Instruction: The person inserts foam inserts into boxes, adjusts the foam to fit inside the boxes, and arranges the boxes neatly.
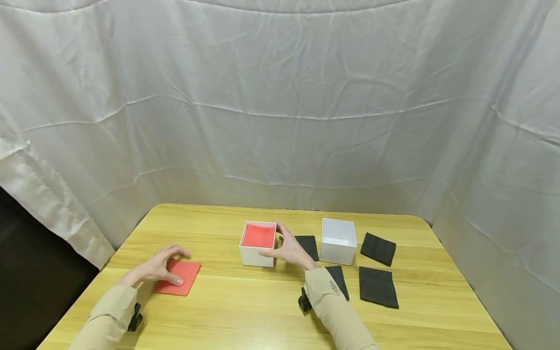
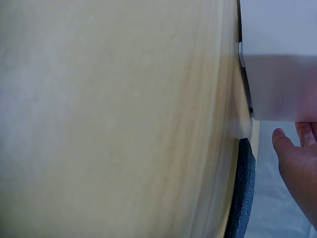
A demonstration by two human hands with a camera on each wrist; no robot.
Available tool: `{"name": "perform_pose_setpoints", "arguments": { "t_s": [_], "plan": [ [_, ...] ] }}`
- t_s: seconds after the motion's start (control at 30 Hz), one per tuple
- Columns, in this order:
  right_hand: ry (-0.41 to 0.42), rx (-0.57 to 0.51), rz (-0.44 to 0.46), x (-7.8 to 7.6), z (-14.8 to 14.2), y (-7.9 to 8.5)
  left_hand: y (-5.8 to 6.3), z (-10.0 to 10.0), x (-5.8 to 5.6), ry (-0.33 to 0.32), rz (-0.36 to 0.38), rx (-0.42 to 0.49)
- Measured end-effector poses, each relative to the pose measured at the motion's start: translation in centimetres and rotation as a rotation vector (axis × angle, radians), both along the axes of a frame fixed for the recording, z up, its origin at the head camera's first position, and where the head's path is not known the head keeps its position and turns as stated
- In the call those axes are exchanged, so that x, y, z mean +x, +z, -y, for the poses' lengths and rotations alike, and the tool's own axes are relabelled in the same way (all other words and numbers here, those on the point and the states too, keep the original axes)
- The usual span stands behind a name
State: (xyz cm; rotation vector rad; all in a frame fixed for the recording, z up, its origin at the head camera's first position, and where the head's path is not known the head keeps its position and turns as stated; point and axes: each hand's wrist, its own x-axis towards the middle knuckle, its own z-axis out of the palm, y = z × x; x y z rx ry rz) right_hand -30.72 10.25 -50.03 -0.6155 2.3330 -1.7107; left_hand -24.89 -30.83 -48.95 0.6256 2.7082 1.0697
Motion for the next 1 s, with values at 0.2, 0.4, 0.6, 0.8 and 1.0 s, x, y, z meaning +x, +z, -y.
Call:
{"name": "perform_pose_setpoints", "arguments": {
  "t_s": [0.2, 0.4, 0.6, 0.8, 1.0],
  "plan": [
    [0.004, 0.002, -0.009, 0.0, -0.1, 0.0, 0.0, -0.1, -0.7, -0.052, 0.071, 0.054],
    [0.004, -0.004, -0.027, -0.1, 0.0, -0.1, 0.6, -0.6, -1.2, -0.050, 0.100, 0.176],
    [0.006, 0.006, -0.046, -0.2, 0.1, -0.1, 1.5, -1.3, -1.9, 0.006, 0.094, 0.275],
    [0.002, 0.007, -0.024, 0.0, 0.0, 0.1, 1.7, -1.5, -2.2, 0.024, 0.079, 0.266],
    [0.002, -0.011, -0.010, 0.1, 0.1, 0.1, 1.8, -1.5, -2.3, 0.053, 0.075, 0.297]
  ]
}}
